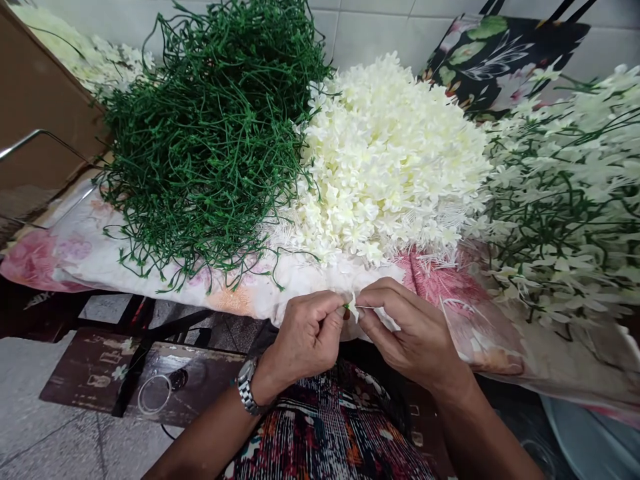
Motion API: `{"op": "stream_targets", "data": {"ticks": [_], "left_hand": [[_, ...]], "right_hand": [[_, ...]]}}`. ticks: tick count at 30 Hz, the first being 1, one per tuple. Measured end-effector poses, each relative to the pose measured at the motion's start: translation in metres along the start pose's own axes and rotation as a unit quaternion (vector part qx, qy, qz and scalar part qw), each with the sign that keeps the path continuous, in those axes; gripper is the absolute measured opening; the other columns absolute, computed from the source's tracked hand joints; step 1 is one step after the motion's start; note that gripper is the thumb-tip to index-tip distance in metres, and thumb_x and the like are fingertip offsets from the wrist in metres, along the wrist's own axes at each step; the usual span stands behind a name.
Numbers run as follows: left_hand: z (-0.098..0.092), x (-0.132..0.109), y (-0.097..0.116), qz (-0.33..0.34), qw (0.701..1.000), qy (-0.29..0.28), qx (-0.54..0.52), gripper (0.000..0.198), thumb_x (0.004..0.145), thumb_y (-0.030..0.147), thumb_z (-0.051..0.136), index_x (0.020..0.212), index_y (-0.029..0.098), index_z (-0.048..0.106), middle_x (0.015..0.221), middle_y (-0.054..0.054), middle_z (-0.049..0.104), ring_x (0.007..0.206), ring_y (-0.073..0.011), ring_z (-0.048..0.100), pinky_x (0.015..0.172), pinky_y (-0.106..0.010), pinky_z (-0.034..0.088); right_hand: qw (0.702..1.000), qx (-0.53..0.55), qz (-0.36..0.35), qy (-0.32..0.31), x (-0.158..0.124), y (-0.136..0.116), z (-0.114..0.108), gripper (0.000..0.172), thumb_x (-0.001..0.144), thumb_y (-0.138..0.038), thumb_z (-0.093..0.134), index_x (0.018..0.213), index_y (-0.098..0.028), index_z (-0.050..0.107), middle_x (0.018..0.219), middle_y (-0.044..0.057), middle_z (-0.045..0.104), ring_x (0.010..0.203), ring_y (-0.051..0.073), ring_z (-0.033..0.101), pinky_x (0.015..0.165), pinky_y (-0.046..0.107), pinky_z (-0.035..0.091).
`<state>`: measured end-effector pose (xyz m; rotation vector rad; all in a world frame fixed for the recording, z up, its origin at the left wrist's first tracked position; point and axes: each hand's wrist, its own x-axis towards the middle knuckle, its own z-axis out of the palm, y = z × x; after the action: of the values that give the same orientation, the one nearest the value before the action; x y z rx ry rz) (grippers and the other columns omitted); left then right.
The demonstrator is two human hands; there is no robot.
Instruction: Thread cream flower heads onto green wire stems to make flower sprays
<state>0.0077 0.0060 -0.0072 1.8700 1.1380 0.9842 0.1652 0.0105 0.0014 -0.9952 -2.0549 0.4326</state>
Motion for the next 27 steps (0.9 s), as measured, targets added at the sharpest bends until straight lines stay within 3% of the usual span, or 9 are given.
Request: {"op": "stream_targets", "data": {"ticks": [22,27], "left_hand": [[0.0069,0.0032,-0.0018,-0.007,0.999,0.009,0.052,0.024,0.077,0.01,0.037,0.057,0.02,0.028,0.051,0.005,0.031,0.047,-0.0083,0.03,0.046,-0.022,0.024],[-0.0008,0.0026,0.0004,-0.046,0.997,-0.041,-0.055,0.026,0.083,0.017,0.037,0.057,0.019,0.033,0.054,0.005,0.031,0.05,-0.0083,0.031,0.048,-0.021,0.026]], "right_hand": [[0.999,-0.007,-0.035,-0.019,0.0005,0.0074,0.0049,0.014,0.083,-0.004,0.045,0.084,-0.018,0.05,0.07,0.002,0.053,0.068,0.014,0.053,0.06,0.026,0.047],[0.999,0.034,-0.003,-0.036,0.0006,0.0064,-0.0035,0.013,0.083,-0.007,0.048,0.087,-0.017,0.054,0.074,0.003,0.056,0.069,0.012,0.055,0.059,0.024,0.047]]}}
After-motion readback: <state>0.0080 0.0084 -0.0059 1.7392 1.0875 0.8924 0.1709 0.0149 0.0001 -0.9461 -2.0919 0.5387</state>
